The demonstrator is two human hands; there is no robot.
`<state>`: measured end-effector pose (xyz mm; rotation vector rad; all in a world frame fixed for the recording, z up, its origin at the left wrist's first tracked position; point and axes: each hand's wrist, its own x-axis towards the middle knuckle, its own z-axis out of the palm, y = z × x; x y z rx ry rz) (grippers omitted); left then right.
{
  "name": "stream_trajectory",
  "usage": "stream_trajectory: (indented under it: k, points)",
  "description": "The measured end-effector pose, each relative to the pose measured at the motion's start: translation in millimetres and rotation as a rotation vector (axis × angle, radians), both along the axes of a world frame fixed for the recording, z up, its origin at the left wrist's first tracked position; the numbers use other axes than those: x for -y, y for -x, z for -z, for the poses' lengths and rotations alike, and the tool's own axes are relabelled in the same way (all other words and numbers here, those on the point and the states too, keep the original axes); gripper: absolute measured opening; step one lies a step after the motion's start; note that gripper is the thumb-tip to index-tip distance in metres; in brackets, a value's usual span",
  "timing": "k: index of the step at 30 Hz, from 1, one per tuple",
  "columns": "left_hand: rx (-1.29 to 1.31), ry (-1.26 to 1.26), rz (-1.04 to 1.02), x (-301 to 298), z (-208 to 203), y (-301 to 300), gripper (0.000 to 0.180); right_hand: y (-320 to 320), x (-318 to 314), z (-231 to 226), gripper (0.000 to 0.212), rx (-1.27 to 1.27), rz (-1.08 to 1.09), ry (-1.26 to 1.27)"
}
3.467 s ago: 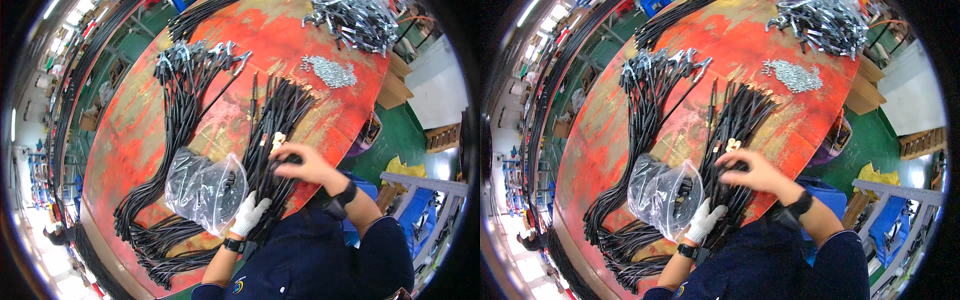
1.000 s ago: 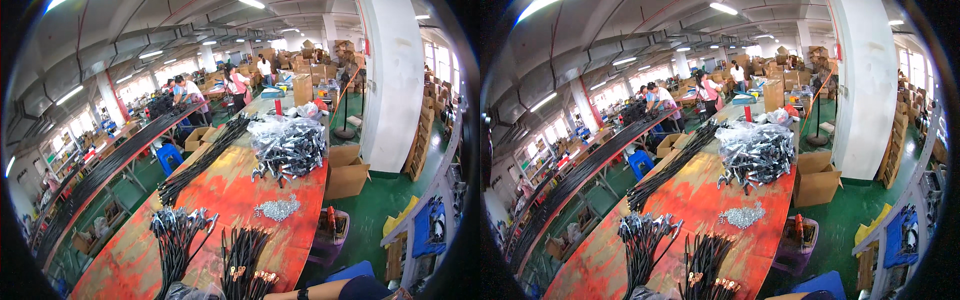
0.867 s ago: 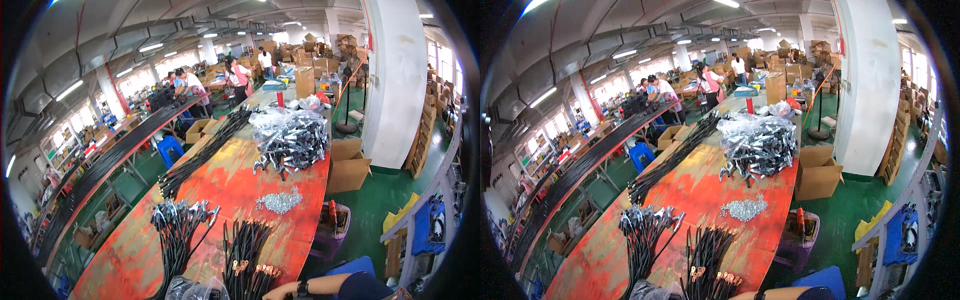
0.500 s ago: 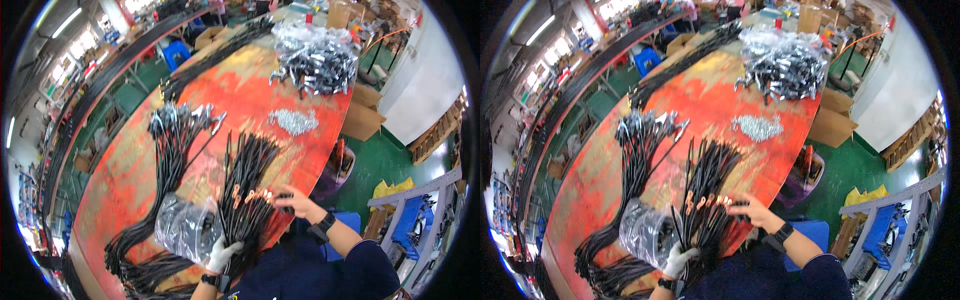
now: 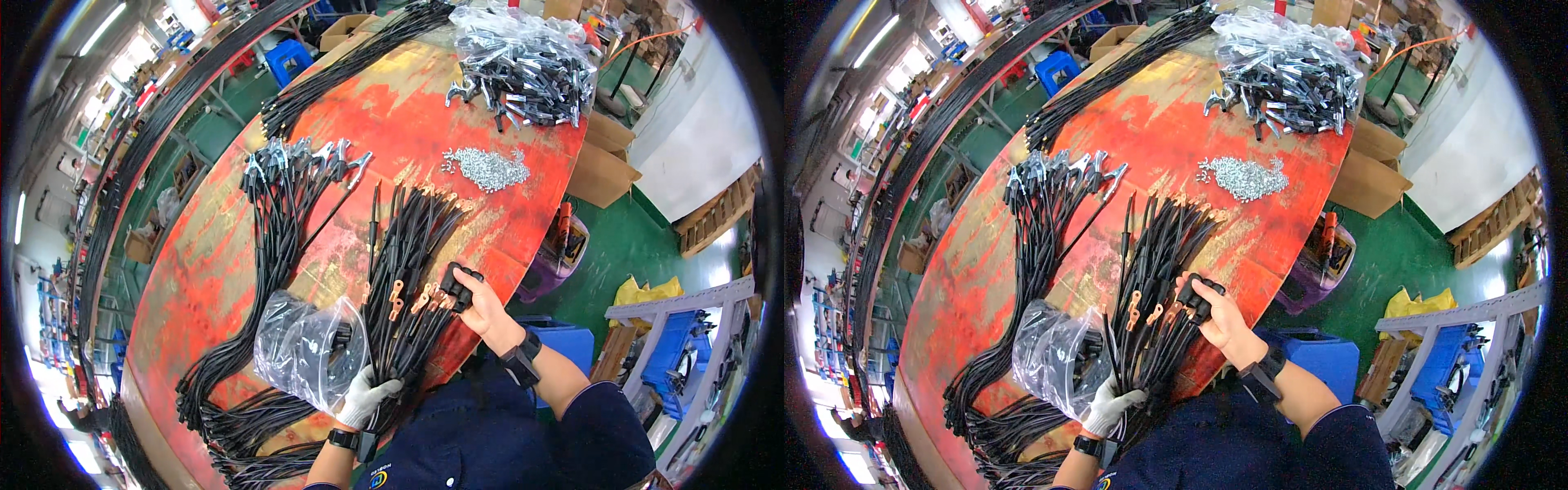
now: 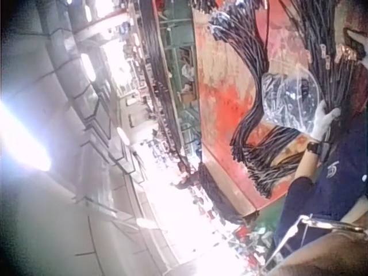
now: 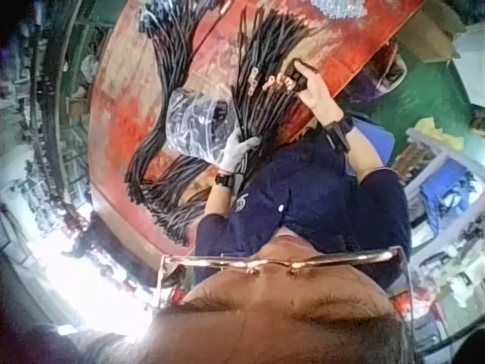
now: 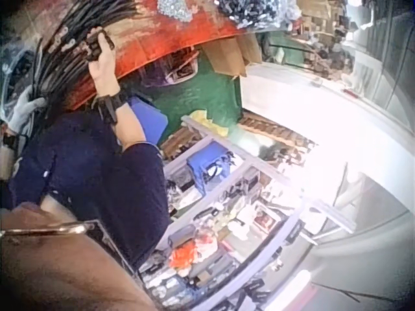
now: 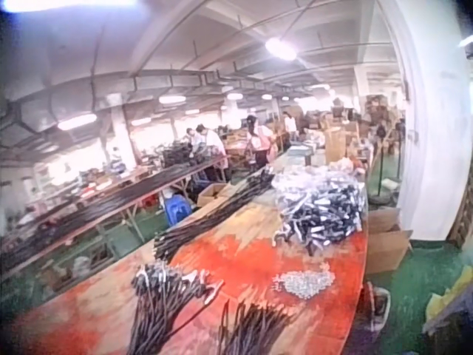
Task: Installing protective rubber covers onto the terminal ends of thick electrical cables.
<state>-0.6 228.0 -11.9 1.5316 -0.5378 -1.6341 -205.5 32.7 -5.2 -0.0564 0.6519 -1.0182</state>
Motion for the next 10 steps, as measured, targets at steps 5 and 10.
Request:
stream_trajectory:
  k: [5,10]
  points:
    - [-0.007,-0.011,0.016,0.7,4.1,-2.5,0.026,-0.1,-1.3,-30.7,0.045,-0.069,-0.02,0.212]
    - [0.049,-0.021,0.049,4.9,0.0,-1.8,0.033,10.6,-1.3,-9.7,0.06,-0.376,-0.37,0.729]
